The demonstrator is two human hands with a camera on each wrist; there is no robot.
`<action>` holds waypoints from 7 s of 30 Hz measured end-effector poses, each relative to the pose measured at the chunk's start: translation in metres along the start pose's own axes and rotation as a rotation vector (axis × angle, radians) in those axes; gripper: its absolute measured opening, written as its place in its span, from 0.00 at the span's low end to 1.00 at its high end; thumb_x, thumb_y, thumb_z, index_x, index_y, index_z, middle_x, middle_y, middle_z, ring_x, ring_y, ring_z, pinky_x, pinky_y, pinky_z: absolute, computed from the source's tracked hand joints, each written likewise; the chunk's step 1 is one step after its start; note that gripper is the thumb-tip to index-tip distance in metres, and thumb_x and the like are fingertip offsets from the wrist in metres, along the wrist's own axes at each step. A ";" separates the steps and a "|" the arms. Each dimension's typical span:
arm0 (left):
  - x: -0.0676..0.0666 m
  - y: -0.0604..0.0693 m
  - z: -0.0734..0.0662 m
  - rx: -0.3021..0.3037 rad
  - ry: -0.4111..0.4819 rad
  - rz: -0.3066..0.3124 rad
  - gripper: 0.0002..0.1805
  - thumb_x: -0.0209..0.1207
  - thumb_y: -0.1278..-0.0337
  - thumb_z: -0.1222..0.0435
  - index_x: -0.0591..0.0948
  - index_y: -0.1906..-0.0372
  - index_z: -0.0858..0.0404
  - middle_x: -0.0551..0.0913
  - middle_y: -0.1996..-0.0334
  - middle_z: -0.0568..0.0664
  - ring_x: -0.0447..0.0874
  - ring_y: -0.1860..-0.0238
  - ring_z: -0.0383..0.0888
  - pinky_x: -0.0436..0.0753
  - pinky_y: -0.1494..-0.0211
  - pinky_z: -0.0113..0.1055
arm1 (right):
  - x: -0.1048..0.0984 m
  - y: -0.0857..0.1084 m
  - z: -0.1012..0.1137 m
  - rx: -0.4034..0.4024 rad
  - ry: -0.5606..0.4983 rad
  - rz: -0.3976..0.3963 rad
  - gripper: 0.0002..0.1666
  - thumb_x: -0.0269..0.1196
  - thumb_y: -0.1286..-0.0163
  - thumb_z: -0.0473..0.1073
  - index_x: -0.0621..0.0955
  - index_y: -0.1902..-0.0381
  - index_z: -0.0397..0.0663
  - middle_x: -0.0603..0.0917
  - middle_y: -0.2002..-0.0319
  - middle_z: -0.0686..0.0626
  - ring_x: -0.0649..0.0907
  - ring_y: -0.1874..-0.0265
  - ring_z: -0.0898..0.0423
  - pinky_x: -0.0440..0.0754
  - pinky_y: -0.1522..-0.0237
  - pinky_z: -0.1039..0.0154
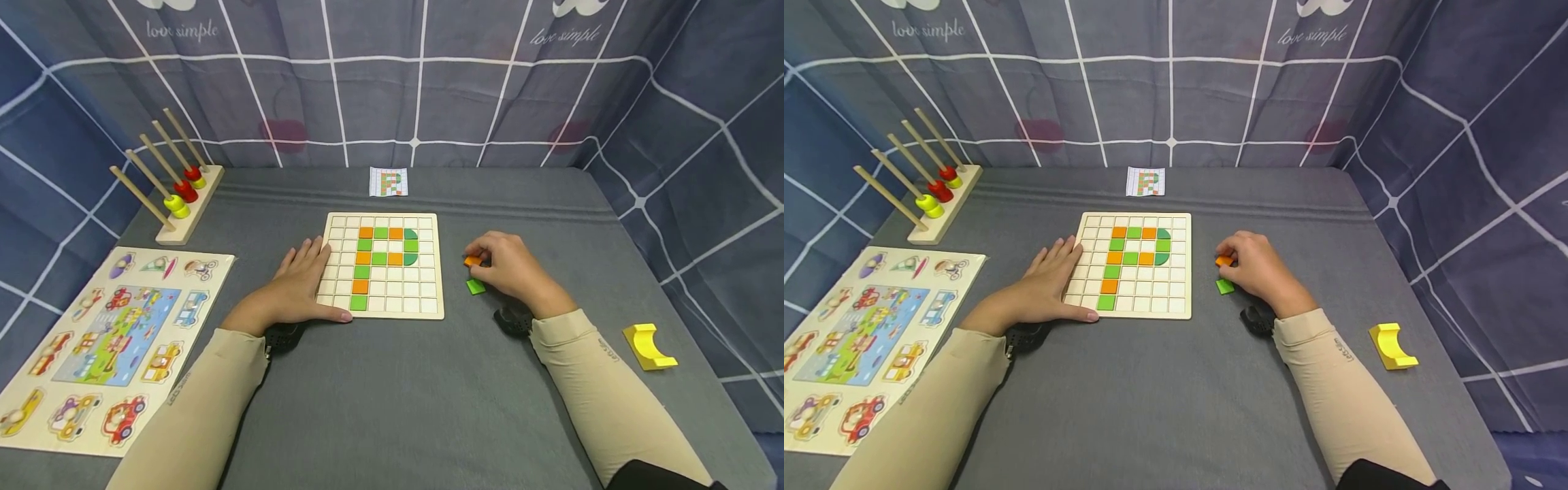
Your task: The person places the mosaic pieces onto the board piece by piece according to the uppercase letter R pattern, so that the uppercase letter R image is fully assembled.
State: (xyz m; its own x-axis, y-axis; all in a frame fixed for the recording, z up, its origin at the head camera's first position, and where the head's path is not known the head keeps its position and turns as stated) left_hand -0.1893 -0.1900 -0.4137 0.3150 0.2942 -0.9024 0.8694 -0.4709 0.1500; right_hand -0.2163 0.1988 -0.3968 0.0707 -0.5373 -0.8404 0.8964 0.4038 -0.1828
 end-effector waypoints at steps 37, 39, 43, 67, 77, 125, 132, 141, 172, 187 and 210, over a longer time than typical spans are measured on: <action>0.000 -0.003 0.000 -0.015 -0.021 0.024 0.83 0.67 0.61 0.21 0.40 0.15 0.69 0.34 0.16 0.64 0.27 0.17 0.61 0.32 0.21 0.59 | 0.064 -0.063 0.113 -0.443 -0.088 0.138 0.11 0.72 0.36 0.27 0.90 0.55 0.39 0.89 0.58 0.48 0.86 0.57 0.53 0.81 0.48 0.59; 0.000 -0.002 0.000 -0.017 -0.017 0.024 0.83 0.67 0.61 0.21 0.40 0.15 0.69 0.34 0.16 0.64 0.27 0.17 0.61 0.32 0.21 0.59 | 0.066 -0.062 0.114 -0.450 -0.092 0.137 0.11 0.73 0.36 0.28 0.90 0.56 0.40 0.89 0.59 0.49 0.86 0.57 0.53 0.81 0.48 0.59; 0.000 -0.002 0.000 -0.021 -0.011 0.021 0.83 0.67 0.62 0.20 0.40 0.15 0.69 0.33 0.16 0.63 0.27 0.17 0.60 0.31 0.21 0.59 | 0.070 -0.061 0.115 -0.456 -0.083 0.129 0.09 0.75 0.36 0.29 0.91 0.58 0.42 0.90 0.61 0.50 0.86 0.59 0.54 0.80 0.49 0.60; 0.003 -0.002 0.000 -0.012 -0.006 -0.008 0.83 0.68 0.62 0.22 0.42 0.16 0.71 0.36 0.16 0.66 0.30 0.18 0.63 0.33 0.22 0.62 | 0.067 -0.050 0.103 -0.374 -0.073 0.001 0.06 0.76 0.36 0.31 0.92 0.61 0.42 0.91 0.63 0.52 0.88 0.61 0.54 0.83 0.53 0.58; 0.002 0.000 -0.001 -0.001 0.017 -0.015 0.82 0.69 0.59 0.24 0.42 0.16 0.72 0.35 0.16 0.66 0.29 0.18 0.63 0.34 0.22 0.62 | 0.039 -0.033 0.068 -0.277 -0.072 -0.103 0.06 0.75 0.36 0.30 0.91 0.60 0.38 0.90 0.62 0.46 0.87 0.64 0.51 0.85 0.60 0.57; -0.001 -0.002 -0.002 -0.003 0.010 -0.018 0.82 0.70 0.60 0.23 0.42 0.16 0.71 0.36 0.16 0.66 0.30 0.17 0.63 0.34 0.22 0.62 | -0.010 0.024 -0.003 -0.325 -0.079 0.089 0.21 0.81 0.45 0.28 0.92 0.53 0.47 0.89 0.51 0.52 0.86 0.56 0.56 0.84 0.58 0.53; -0.001 -0.001 -0.002 -0.006 0.017 -0.008 0.81 0.68 0.59 0.23 0.42 0.16 0.72 0.36 0.16 0.66 0.29 0.18 0.63 0.34 0.22 0.62 | -0.008 0.026 -0.002 -0.362 -0.093 0.021 0.18 0.80 0.45 0.26 0.92 0.58 0.46 0.90 0.57 0.54 0.87 0.58 0.56 0.85 0.58 0.57; -0.001 -0.001 -0.001 0.006 -0.001 -0.022 0.82 0.69 0.61 0.23 0.43 0.16 0.72 0.37 0.16 0.67 0.31 0.18 0.64 0.35 0.22 0.62 | -0.004 0.024 0.005 -0.347 -0.076 -0.052 0.14 0.80 0.43 0.28 0.92 0.59 0.44 0.91 0.58 0.53 0.88 0.59 0.56 0.85 0.58 0.56; 0.000 -0.003 -0.001 -0.011 -0.008 -0.002 0.83 0.68 0.62 0.21 0.41 0.15 0.70 0.35 0.16 0.66 0.28 0.17 0.62 0.33 0.22 0.61 | 0.041 -0.026 0.092 -0.435 -0.097 0.130 0.09 0.78 0.38 0.31 0.91 0.60 0.42 0.90 0.60 0.51 0.87 0.57 0.55 0.84 0.51 0.59; 0.000 -0.002 0.000 -0.017 -0.008 0.003 0.83 0.68 0.62 0.21 0.42 0.16 0.71 0.35 0.17 0.66 0.28 0.18 0.63 0.33 0.22 0.62 | 0.058 -0.034 0.115 -0.389 -0.048 0.144 0.09 0.79 0.41 0.31 0.91 0.62 0.41 0.89 0.63 0.49 0.87 0.61 0.54 0.83 0.52 0.59; 0.000 -0.003 0.001 -0.006 -0.015 -0.010 0.83 0.68 0.63 0.21 0.42 0.16 0.71 0.36 0.17 0.67 0.29 0.18 0.63 0.34 0.22 0.61 | 0.060 -0.029 0.112 -0.385 -0.020 0.106 0.09 0.80 0.41 0.34 0.92 0.63 0.43 0.91 0.63 0.51 0.87 0.63 0.55 0.83 0.52 0.59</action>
State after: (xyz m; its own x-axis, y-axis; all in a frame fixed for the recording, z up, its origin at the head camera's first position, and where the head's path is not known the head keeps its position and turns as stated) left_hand -0.1919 -0.1890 -0.4147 0.3009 0.2866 -0.9096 0.8746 -0.4631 0.1435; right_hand -0.1888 0.0718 -0.3846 0.1660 -0.4902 -0.8557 0.6545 0.7038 -0.2762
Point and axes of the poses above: each hand's wrist, its own y-axis away from the middle knuckle, its own x-axis out of the palm, z = x × y, the point moved 3 cm from there along -y, towards the middle knuckle
